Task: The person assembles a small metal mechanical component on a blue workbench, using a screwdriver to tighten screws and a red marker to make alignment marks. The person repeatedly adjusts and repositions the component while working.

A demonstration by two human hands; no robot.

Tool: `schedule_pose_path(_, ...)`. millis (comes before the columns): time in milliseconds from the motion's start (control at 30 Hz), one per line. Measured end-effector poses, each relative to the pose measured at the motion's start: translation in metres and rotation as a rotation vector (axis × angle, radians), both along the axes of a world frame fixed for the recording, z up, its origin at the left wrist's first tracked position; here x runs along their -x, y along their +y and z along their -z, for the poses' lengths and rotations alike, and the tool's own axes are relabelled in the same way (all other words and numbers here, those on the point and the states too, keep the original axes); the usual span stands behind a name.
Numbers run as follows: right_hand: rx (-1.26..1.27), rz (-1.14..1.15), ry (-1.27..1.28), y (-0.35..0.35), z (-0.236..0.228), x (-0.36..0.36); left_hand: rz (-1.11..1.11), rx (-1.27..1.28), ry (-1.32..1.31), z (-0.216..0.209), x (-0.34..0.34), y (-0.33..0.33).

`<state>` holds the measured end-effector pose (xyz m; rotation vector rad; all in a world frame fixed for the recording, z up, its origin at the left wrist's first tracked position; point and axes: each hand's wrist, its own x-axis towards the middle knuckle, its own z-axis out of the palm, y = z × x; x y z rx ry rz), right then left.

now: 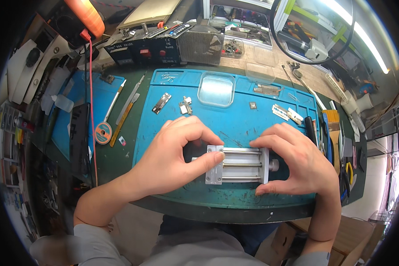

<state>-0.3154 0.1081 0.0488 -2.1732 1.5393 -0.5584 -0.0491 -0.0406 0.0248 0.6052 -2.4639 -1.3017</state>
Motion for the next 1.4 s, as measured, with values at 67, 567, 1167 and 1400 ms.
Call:
schedule_pose_path(67, 0.000, 0.003, 0.000, 0.0002, 0.0001, 0.0000, -0.019, -0.010, 0.024, 0.0023, 0.0002, 0.0000)
schedule_pose_path(567, -0.006, 0.012, 0.015, 0.0008, 0.0008, 0.0003, -0.118, -0.237, 0.015, 0.0008, 0.0003, -0.0024)
schedule_pose_path(1167, -0.012, 0.005, 0.005, -0.0006, 0.0007, 0.0006, -0.091, -0.382, 0.062, -0.0033, -0.0050, -0.0056)
schedule_pose_path(1400, -0.016, -0.001, 0.044, -0.0002, 0.0013, 0.0035, -0.118, -0.440, 0.134, -0.0032, -0.0059, -0.0061)
